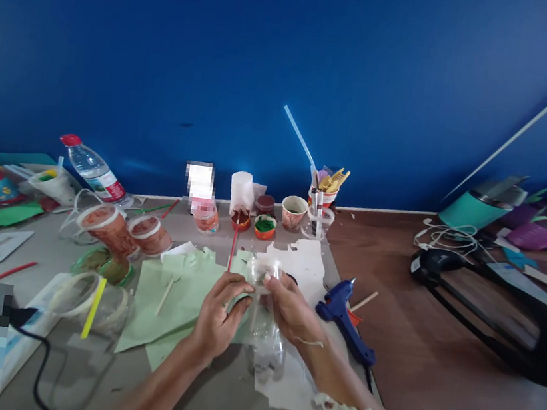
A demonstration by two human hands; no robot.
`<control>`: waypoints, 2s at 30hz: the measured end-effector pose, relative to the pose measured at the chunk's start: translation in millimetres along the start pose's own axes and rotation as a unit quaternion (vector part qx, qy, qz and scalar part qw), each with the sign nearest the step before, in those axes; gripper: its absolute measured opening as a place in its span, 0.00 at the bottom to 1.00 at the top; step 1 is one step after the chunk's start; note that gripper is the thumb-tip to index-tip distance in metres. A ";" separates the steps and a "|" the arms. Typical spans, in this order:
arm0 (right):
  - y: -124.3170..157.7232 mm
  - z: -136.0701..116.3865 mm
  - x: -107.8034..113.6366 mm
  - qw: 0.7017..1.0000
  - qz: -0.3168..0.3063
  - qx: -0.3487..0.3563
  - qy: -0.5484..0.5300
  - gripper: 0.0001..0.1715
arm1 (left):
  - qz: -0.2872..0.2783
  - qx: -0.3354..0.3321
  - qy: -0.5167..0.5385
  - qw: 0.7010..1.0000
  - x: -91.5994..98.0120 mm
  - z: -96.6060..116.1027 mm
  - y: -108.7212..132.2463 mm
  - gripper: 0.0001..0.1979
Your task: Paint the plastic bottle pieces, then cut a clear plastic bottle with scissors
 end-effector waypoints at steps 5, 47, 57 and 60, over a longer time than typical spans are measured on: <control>2.0 2.2 -4.0 0.996 -0.007 -0.047 -0.070 0.21 | -0.004 -0.019 0.005 1.000 -1.9 1.0 1.4 0.05; 9.5 -0.3 -12.8 0.990 -0.055 -0.090 -0.097 0.18 | -0.024 -0.101 -0.036 0.994 0.7 6.9 -1.8 0.07; 9.0 -3.3 -11.4 0.993 -0.011 -0.094 -0.075 0.23 | 0.023 -0.038 0.021 0.999 3.2 -2.5 5.2 0.12; 7.5 -2.0 -9.7 0.996 0.000 -0.072 -0.050 0.24 | 0.028 -0.064 -0.041 0.997 4.2 0.9 3.1 0.09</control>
Point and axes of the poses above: each hand's wrist, its own y-axis away from the middle knuckle, its own x-axis out of the back of the hand, z = x × y, the point moved 5 cm from there along -y, towards the middle knuckle, and after that the axes turned 1 degree about x, right-handed, at the moved point
